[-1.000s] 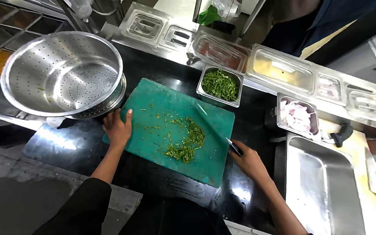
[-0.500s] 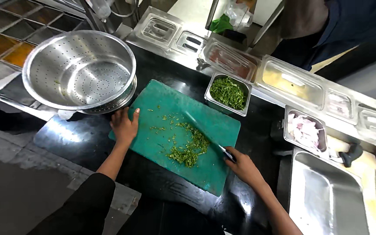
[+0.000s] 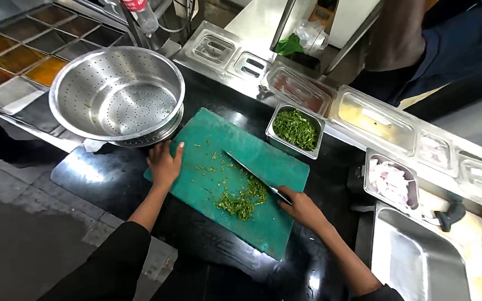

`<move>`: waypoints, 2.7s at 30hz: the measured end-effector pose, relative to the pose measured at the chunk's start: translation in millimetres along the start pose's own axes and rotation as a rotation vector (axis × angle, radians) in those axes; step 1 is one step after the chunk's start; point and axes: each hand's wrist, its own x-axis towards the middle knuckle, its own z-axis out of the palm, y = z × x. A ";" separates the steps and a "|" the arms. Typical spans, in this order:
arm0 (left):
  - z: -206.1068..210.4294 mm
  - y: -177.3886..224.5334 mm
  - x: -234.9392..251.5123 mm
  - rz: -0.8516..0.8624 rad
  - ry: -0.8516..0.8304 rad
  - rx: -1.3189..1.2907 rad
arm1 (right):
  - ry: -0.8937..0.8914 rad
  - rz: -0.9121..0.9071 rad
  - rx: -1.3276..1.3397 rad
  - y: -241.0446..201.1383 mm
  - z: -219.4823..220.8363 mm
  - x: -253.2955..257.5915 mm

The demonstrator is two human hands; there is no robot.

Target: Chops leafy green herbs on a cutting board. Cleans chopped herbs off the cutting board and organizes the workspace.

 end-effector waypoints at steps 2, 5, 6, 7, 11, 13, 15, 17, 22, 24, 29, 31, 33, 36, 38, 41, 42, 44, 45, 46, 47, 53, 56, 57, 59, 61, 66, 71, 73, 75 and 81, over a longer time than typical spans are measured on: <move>0.4 0.6 1.4 -0.006 0.011 0.010 | 0.060 -0.004 0.020 7.2 -4.6 2.8; 1.1 1.3 1.8 -0.027 0.001 0.022 | 0.165 0.052 0.059 16.1 -14.9 25.8; 2.0 1.0 1.9 -0.029 0.004 0.023 | 0.182 0.071 0.048 14.8 -18.1 36.4; 2.6 0.4 1.8 -0.027 0.008 0.025 | 0.191 0.079 0.027 10.7 -20.4 46.7; 1.0 0.0 1.8 -0.025 0.010 -0.004 | 0.117 0.080 -0.131 -24.7 -29.2 81.8; 0.8 -1.7 1.3 -0.028 0.015 -0.049 | 0.052 0.031 -0.190 -35.2 -34.7 95.4; 1.6 -4.4 -0.4 0.005 0.056 -0.101 | 0.005 -0.045 -0.226 -37.1 -36.1 98.8; 0.0 -5.5 -0.5 0.043 0.076 -0.138 | -0.046 -0.133 -0.271 -33.3 -34.3 90.7; 0.8 -5.3 -1.7 0.088 0.125 -0.247 | -0.240 -0.224 -0.395 -21.0 -37.1 63.3; 0.5 -5.1 -1.3 0.123 0.147 -0.278 | -0.176 -0.215 -0.357 -21.7 -40.3 70.6; 2.1 -11.1 -3.4 0.174 0.212 -0.380 | -0.034 -0.135 -0.274 -59.8 -43.4 117.4; 2.8 -15.0 -3.5 0.167 0.235 -0.418 | -0.047 -0.196 -0.306 -75.5 -41.8 128.3; 6.0 -21.5 -3.1 0.156 0.262 -0.469 | -0.085 -0.289 -0.366 -79.7 -40.9 130.1; 6.9 -24.4 -3.2 0.166 0.294 -0.525 | -0.166 -0.412 -0.478 -67.5 -44.3 113.6; 7.0 -23.6 -3.4 0.188 0.299 -0.542 | -0.234 -0.464 -0.557 -54.1 -49.9 98.8; 5.7 -21.2 -3.4 0.225 0.259 -0.556 | -0.230 -0.469 -0.532 -31.3 -58.1 85.6; 5.2 -21.5 -3.6 0.241 0.237 -0.549 | -0.198 -0.449 -0.480 -23.2 -58.6 84.8; 3.1 -22.2 -5.1 0.252 0.167 -0.538 | -0.151 -0.371 -0.415 -13.6 -58.3 85.3; 2.0 -22.3 -5.3 0.246 0.140 -0.537 | -0.151 -0.330 -0.409 -13.2 -58.9 86.4; 0.8 -23.0 -6.1 0.233 0.111 -0.532 | -0.146 -0.303 -0.415 -13.6 -58.8 86.7; -0.5 -23.2 -4.4 0.225 0.081 -0.518 | -0.126 -0.286 -0.429 -14.9 -59.2 86.4; -5.6 -11.0 -0.5 0.225 -0.100 -0.432 | -0.096 -0.216 -0.384 -12.3 -45.1 76.8; 1.4 -7.9 -1.4 0.231 -0.120 -0.481 | -0.090 -0.186 -0.176 -6.1 -48.6 63.2; 4.2 -5.0 -6.1 0.239 -0.122 -0.497 | -0.081 -0.183 -0.075 -1.7 -46.7 56.2; 11.2 6.6 -19.1 0.272 -0.133 -0.512 | -0.042 -0.157 0.099 5.6 -40.8 36.3; 19.5 20.6 -34.8 0.293 -0.171 -0.523 | 0.012 -0.095 0.221 10.8 -27.9 10.7; 35.6 53.8 -62.3 0.342 -0.304 -0.615 | 0.253 0.179 0.332 16.5 29.6 -54.6; 42.7 54.6 -56.5 0.271 -0.425 -0.869 | 0.464 0.528 0.346 -19.2 87.4 -101.2; 45.3 52.0 -53.0 0.214 -0.439 -0.992 | 0.477 0.587 0.372 -50.1 103.0 -103.9; 47.3 49.1 -50.1 0.189 -0.454 -1.049 | 0.447 0.618 0.404 -83.9 115.5 -98.2; 47.9 45.8 -40.8 0.109 -0.534 -1.170 | 0.347 0.649 0.454 -160.2 115.9 -61.8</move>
